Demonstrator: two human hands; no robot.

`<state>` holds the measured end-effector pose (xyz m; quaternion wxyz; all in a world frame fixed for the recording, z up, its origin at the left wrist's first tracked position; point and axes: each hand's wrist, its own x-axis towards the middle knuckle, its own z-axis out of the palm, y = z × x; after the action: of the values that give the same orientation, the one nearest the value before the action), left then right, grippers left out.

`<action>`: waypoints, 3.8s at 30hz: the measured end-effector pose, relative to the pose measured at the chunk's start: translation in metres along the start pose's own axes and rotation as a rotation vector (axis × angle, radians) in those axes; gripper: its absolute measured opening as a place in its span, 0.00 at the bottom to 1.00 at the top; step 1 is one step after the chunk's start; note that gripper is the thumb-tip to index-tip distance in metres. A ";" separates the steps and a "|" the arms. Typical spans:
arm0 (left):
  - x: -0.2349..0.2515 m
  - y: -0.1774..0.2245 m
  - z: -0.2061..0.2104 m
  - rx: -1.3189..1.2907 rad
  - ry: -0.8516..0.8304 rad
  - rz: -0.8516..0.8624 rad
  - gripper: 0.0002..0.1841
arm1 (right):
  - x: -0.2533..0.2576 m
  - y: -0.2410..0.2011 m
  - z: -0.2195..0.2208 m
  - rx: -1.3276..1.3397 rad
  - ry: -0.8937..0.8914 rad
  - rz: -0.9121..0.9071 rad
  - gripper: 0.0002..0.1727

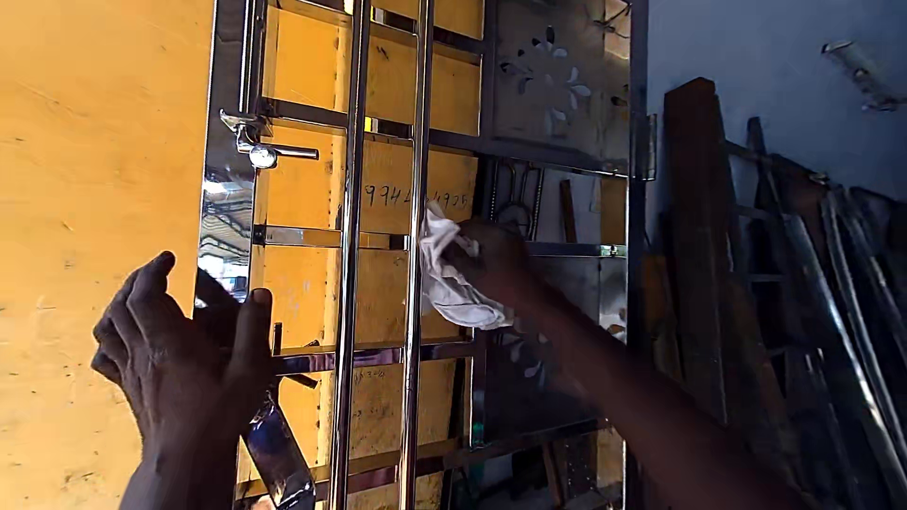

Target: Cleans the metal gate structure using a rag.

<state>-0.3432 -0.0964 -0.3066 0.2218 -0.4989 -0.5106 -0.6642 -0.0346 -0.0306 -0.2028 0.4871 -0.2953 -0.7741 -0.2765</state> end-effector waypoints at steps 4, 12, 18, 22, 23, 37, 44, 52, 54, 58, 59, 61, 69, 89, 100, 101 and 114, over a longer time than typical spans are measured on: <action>0.000 -0.010 -0.003 -0.135 -0.207 -0.190 0.42 | 0.011 0.021 -0.039 0.008 -0.239 0.092 0.17; 0.000 -0.011 -0.004 -0.109 -0.188 -0.183 0.39 | 0.034 0.020 -0.025 0.117 -0.412 0.029 0.17; -0.001 -0.008 -0.004 -0.068 -0.197 -0.189 0.37 | 0.044 0.015 -0.026 -0.030 -0.480 -0.005 0.20; -0.001 -0.010 -0.004 -0.076 -0.195 -0.183 0.39 | 0.049 -0.003 -0.022 0.023 -0.552 0.079 0.16; -0.002 -0.011 -0.004 -0.070 -0.197 -0.179 0.39 | 0.046 0.003 -0.027 0.043 -0.556 0.110 0.15; -0.001 -0.011 -0.006 -0.037 -0.219 -0.130 0.39 | 0.030 0.045 -0.043 0.033 -0.479 0.013 0.15; -0.001 -0.004 -0.006 0.008 -0.221 -0.137 0.38 | 0.016 0.046 -0.041 -0.056 -0.330 -0.013 0.20; -0.004 -0.005 -0.011 -0.040 -0.235 -0.143 0.32 | 0.016 -0.040 0.024 0.020 0.324 0.277 0.23; -0.004 -0.003 -0.011 -0.050 -0.244 -0.160 0.31 | 0.007 -0.064 0.041 0.180 0.556 0.346 0.22; -0.004 -0.005 -0.012 -0.133 -0.258 -0.180 0.28 | -0.053 -0.101 0.078 0.142 0.394 -0.132 0.12; -0.004 -0.008 -0.011 -0.172 -0.260 -0.178 0.28 | -0.074 -0.104 0.082 0.081 0.298 -0.252 0.11; -0.005 -0.014 -0.011 -0.261 -0.265 -0.180 0.26 | -0.120 -0.108 0.089 0.098 0.100 -0.474 0.11; -0.128 0.028 -0.054 -0.460 -0.136 0.009 0.28 | -0.108 -0.154 0.048 0.761 0.161 -0.026 0.13; 0.049 -0.016 -0.023 -0.665 -0.501 -0.348 0.19 | -0.008 -0.053 0.044 -0.148 0.171 0.320 0.38; 0.040 -0.032 -0.027 -0.861 -0.480 -0.394 0.11 | -0.006 -0.049 0.042 -0.165 0.190 0.350 0.41; 0.031 -0.036 -0.030 -0.801 -0.459 -0.356 0.10 | -0.006 -0.047 0.043 -0.170 0.192 0.337 0.41; -0.048 -0.061 -0.039 -0.248 -0.553 0.617 0.55 | -0.005 -0.051 0.042 -0.085 0.196 0.405 0.37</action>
<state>-0.3896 -0.1184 -0.3760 0.2032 -0.8103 -0.2940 -0.4644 -0.0946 -0.0358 -0.2303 0.5924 -0.4366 -0.6357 -0.2328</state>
